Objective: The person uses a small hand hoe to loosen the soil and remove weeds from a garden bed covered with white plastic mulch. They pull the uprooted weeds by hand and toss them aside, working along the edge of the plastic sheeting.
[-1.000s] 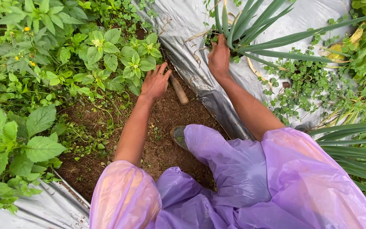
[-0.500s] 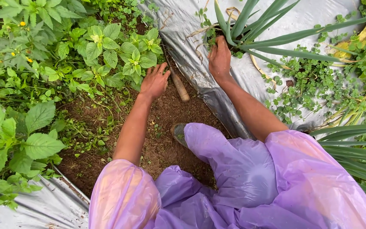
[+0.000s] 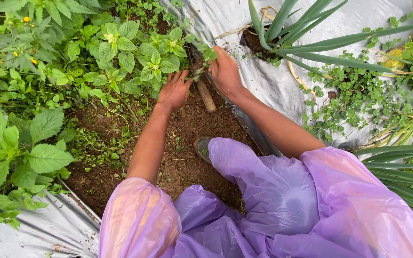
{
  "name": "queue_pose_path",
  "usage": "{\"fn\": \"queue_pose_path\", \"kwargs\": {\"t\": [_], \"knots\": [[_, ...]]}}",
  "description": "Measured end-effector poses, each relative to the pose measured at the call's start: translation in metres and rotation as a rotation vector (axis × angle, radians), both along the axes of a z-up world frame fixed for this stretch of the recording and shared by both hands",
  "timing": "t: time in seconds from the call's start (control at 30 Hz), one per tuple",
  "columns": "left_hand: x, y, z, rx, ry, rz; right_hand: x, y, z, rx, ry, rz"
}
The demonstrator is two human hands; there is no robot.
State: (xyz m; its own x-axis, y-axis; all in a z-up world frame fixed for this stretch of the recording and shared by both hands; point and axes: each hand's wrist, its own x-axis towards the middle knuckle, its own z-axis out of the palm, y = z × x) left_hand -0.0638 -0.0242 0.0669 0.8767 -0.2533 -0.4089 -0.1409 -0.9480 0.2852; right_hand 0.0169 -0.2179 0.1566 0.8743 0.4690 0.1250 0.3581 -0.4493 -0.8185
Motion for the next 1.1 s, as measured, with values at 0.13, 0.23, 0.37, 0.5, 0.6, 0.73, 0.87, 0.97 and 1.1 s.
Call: {"fn": "queue_pose_path", "kwargs": {"t": [0.13,0.23,0.37,0.5,0.6,0.73,0.87,0.97,1.1], "knots": [[-0.01,0.008,-0.025,-0.013,-0.225,-0.088,-0.013,0.022,0.022,0.066,0.164,0.133],[-0.016,0.014,-0.031,-0.032,-0.066,-0.021,-0.009,0.016,0.039,-0.261,0.209,0.142],[-0.017,0.015,-0.01,-0.047,-0.012,-0.087,0.01,-0.039,0.042,-0.387,0.041,-0.103],[-0.005,0.001,0.001,-0.051,-0.003,-0.102,0.026,-0.113,0.012,-0.641,-0.277,-0.196],[0.001,-0.007,-0.011,-0.075,-0.193,-0.151,0.028,-0.153,-0.017,-0.834,-0.296,-0.215],[0.013,-0.026,-0.013,-0.066,0.007,-0.141,0.033,-0.154,-0.013,-0.801,-0.271,-0.244],[0.011,-0.023,-0.016,-0.067,0.022,-0.147,0.042,-0.153,-0.024,-0.877,-0.223,-0.23],[0.005,-0.013,-0.015,-0.059,0.049,-0.106,0.048,-0.15,-0.029,-0.859,-0.218,-0.231],[-0.004,-0.001,0.0,-0.059,0.063,-0.034,0.05,-0.142,-0.036,-0.832,-0.23,-0.218]]}}
